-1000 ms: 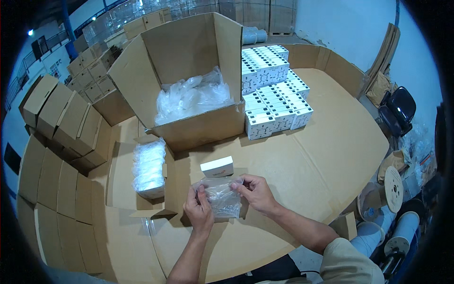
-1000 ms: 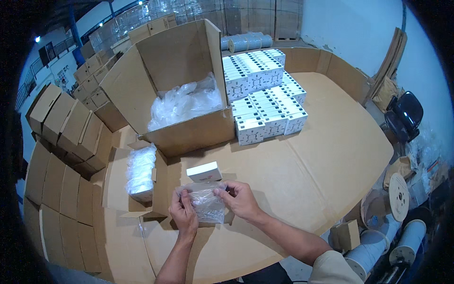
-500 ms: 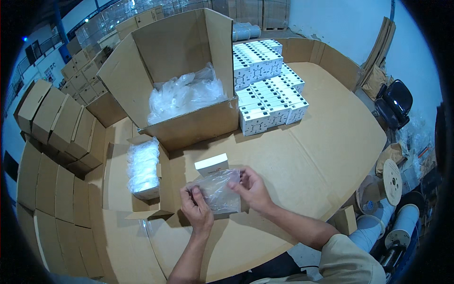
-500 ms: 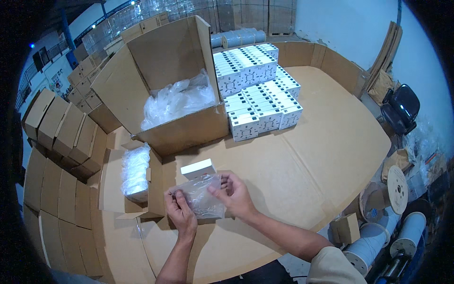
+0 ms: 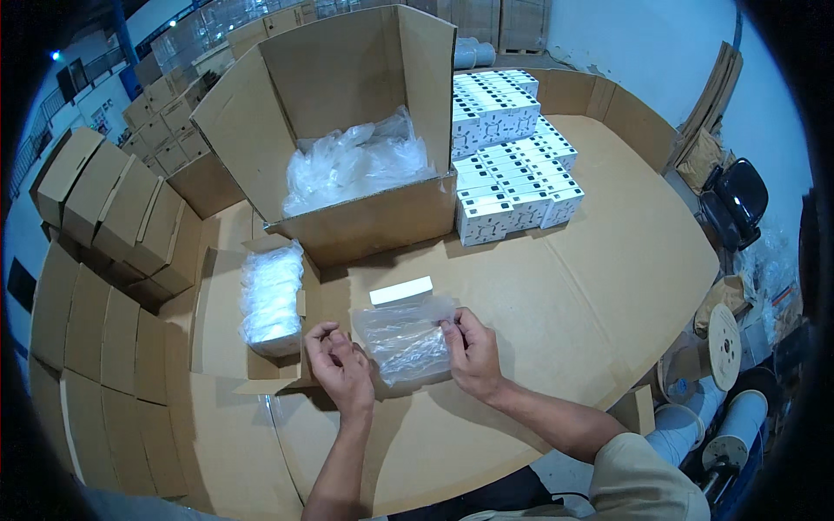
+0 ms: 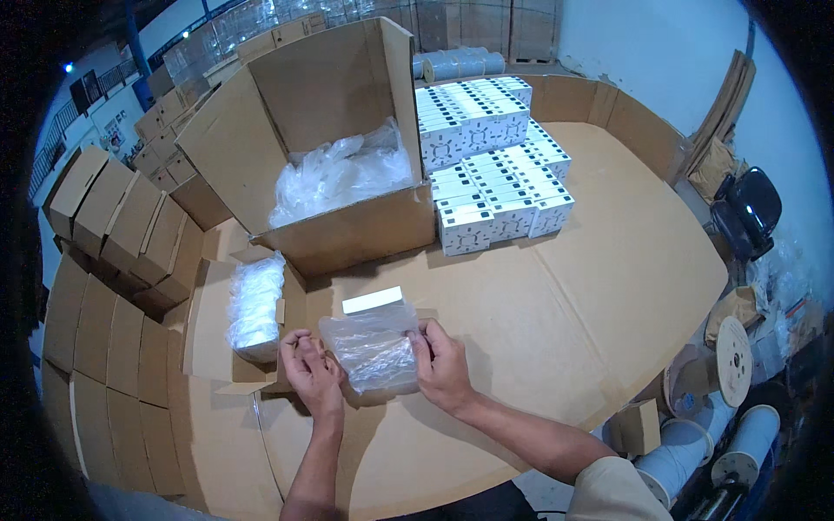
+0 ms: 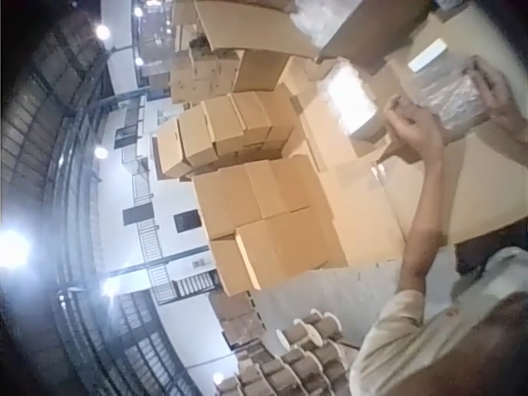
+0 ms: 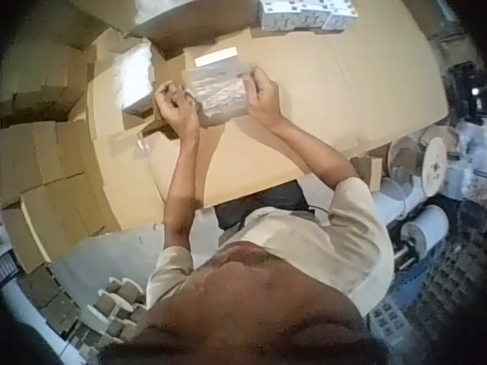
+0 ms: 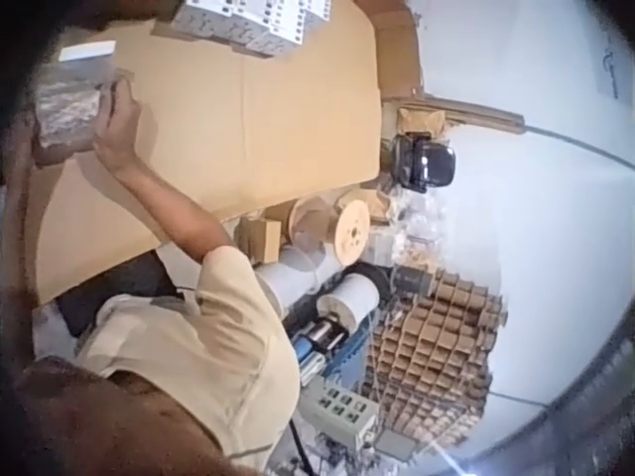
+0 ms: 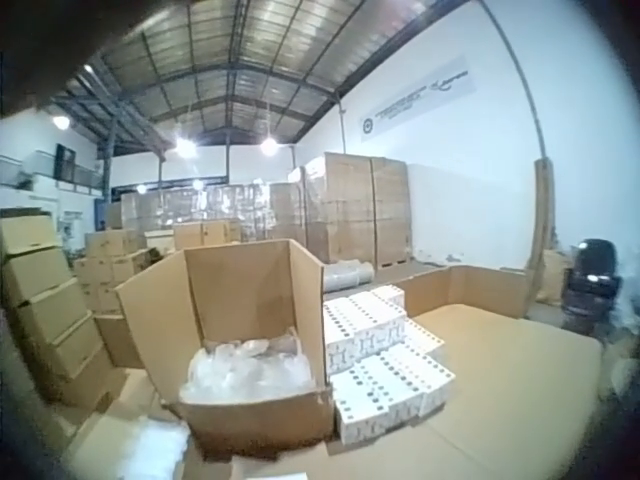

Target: Packing small electronic components in white boxes into protective bags and then into larger shipping containers.

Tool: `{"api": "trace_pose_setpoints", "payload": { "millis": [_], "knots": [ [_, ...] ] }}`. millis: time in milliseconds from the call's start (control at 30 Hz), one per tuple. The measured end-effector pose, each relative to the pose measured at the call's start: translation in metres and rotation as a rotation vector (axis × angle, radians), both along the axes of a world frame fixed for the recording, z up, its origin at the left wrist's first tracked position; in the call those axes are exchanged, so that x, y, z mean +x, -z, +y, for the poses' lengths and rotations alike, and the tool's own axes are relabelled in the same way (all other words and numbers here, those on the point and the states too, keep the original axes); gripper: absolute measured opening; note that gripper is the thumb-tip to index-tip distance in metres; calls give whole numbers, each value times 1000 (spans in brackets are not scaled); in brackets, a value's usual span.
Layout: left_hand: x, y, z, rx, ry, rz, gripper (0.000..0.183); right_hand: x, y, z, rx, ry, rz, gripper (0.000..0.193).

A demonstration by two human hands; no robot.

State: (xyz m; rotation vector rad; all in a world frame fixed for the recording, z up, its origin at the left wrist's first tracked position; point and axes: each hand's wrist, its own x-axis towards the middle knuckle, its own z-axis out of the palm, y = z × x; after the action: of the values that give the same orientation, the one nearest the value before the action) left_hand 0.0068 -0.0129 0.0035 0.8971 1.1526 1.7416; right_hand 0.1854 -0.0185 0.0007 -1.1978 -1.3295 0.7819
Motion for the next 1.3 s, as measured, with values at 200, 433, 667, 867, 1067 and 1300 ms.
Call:
{"api": "trace_pose_setpoints", "payload": {
  "millis": [200, 433, 667, 867, 1067, 1300],
  "knots": [
    [13, 10, -9, -81, 126, 334, 22, 1, -2, 1, 26, -24, -48, 12],
    [20, 6, -2, 18, -109, 347, 25, 4, 0, 3, 184, -151, -204, 9],
    [16, 11, -7, 39, -63, 625, 18, 13, 9, 8, -223, -232, 235, 14],
    [19, 14, -5, 151, -73, 521, 20, 31, 12, 16, -397, -361, 883, 15],
    [10, 20, -8, 51, 62, 462, 23, 34, 4, 16, -282, -408, 1075, 31],
    [17, 1, -8, 21, 223, 291, 26, 14, 1, 4, -225, -283, 427, 24]
  ]
}}
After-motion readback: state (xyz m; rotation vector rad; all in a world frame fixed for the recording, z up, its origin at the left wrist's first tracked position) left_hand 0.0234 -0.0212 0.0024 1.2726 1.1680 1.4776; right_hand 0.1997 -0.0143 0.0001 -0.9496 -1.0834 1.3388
